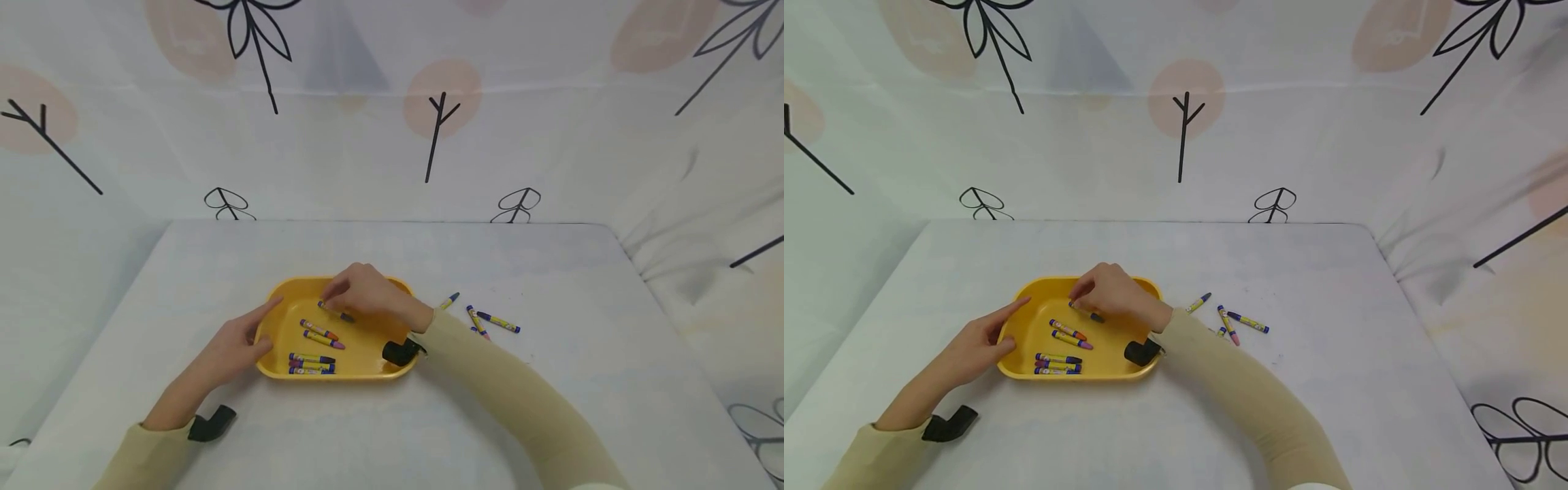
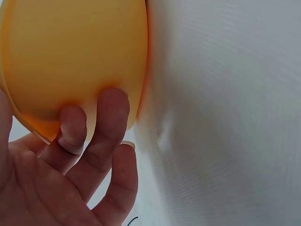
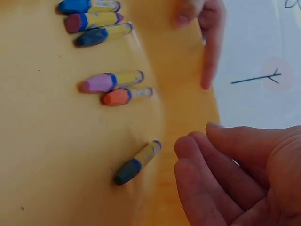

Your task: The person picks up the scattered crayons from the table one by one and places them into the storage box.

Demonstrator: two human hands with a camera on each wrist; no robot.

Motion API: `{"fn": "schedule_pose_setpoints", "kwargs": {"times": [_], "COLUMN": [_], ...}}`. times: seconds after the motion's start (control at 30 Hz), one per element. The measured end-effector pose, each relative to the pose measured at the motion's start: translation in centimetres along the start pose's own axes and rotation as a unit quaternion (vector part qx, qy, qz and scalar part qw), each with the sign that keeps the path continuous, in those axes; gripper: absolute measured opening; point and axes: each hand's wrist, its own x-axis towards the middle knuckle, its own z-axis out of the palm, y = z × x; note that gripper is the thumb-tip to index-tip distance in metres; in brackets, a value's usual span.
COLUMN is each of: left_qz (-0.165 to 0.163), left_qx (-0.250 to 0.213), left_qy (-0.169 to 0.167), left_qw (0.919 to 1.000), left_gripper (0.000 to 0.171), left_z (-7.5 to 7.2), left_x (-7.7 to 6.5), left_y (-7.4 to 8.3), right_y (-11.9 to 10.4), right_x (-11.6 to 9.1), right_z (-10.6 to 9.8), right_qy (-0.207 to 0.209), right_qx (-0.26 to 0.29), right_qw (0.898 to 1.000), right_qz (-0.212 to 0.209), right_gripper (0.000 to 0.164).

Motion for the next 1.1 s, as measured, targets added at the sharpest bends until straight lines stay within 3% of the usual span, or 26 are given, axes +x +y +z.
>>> {"fn": "schedule_pose_setpoints", "kwargs": {"times": [0.2,0.3,0.53,0.73,0.93,1.1], "left_qz": [-0.006,-0.008,-0.002,-0.004,-0.005,-0.010], "left_qx": [0.001,0.002,0.006,0.004,-0.003,0.004], "left_qy": [0.001,0.001,0.001,-0.003,-0.001,-0.003], "left_qw": [1.0000,1.0000,1.0000,1.0000,1.0000,0.9999], "left_gripper": [0.073,0.073,0.073,0.073,0.074,0.074], "left_z": [-0.1,-0.1,-0.1,-0.1,-0.1,0.0], "left_x": [-0.1,-0.1,0.0,0.0,-0.1,0.0], "left_y": [0.0,0.0,0.0,0.1,0.1,0.1], "right_y": [-0.4,-0.1,2.8,6.9,10.5,12.8], "right_x": [-1.5,-2.8,-6.7,-11.3,-14.9,-17.2], "right_z": [-2.5,-4.0,-7.8,-10.7,-11.8,-11.8], "right_qy": [-0.001,0.017,0.091,0.151,0.162,0.142], "right_qx": [0.098,0.112,0.075,0.013,-0.023,-0.042], "right_qw": [0.995,0.993,0.993,0.987,0.980,0.979], "right_qz": [-0.010,-0.013,0.000,0.059,0.115,0.141], "right_gripper": [0.026,0.030,0.024,0.028,0.033,0.033]}}
